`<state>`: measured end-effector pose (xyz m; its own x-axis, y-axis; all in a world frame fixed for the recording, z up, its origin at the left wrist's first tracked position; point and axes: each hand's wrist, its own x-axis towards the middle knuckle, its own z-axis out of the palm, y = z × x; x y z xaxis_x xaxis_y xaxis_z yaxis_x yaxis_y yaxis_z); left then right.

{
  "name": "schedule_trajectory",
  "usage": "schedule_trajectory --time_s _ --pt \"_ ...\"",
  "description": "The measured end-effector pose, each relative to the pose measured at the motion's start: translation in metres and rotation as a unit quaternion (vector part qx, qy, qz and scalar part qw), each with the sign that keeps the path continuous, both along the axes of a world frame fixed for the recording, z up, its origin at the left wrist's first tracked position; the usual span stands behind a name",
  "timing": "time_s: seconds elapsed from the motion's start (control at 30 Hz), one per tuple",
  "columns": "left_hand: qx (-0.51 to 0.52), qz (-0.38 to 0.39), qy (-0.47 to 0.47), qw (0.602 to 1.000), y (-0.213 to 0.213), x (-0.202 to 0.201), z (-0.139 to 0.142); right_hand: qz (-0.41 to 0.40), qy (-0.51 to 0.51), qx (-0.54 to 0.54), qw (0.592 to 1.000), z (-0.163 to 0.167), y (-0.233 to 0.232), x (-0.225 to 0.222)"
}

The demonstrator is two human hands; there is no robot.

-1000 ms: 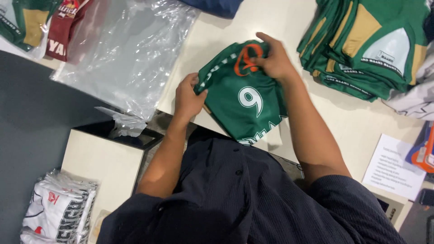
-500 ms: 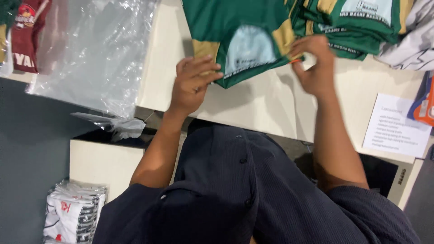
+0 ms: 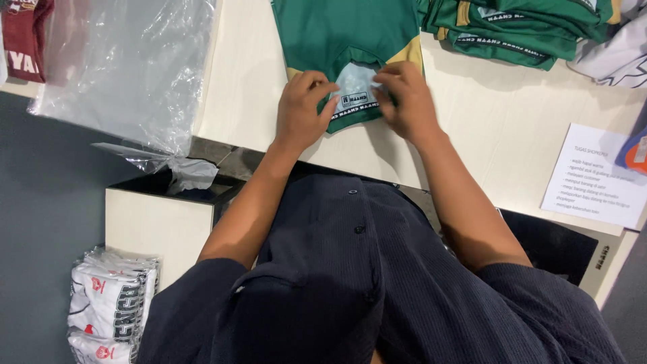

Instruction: The person folds green jerseys on a white table, places each folded jersey into a clear plastic bag, and seals the bag. The person repeats this process for multiple jerseys, stacking the packaged items on the table.

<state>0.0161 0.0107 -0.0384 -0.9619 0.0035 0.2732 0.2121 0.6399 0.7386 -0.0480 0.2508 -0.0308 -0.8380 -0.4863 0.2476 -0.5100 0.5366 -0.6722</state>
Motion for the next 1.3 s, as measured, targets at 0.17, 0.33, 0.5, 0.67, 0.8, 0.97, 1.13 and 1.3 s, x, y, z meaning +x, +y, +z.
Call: schedule_trajectory --time_s 0.17,0.33,0.5,0.67,0.8,0.97,1.13,1.3 --pt "-0.053 0.030 0.055 0.997 0.010 -0.007 -0.008 0.040 0.121 0.032 0.991 -0.013 -0.022 -0.004" --pt "-0.030 0.042 0.041 0.998 0.008 0.009 -0.009 0.034 0.108 0.040 0.993 -0.002 -0.014 0.004" --pt "-0.126 0.057 0.062 0.988 0.005 0.025 -0.008 -0.075 0.164 0.110 0.977 0.003 0.002 0.008" --pt "-0.131 0.037 0.028 0.990 0.012 0.034 -0.011 -0.107 0.108 0.121 0.981 -0.006 0.018 0.011" --pt "-0.043 0.046 0.021 0.998 0.023 0.042 -0.010 -0.161 -0.001 0.042 0.986 -0.005 0.028 0.007" --pt "0.273 0.157 -0.089 0.945 0.024 0.047 -0.006 -0.233 -0.255 -0.086 0.934 0.002 0.032 -0.001" --pt "0.317 0.061 -0.211 0.923 0.015 0.054 0.001 -0.204 -0.385 -0.137 0.890 0.003 0.037 0.012" --pt "0.179 0.064 -0.140 0.972 0.021 0.065 0.015 -0.125 -0.218 -0.181 0.951 0.017 0.042 0.030"
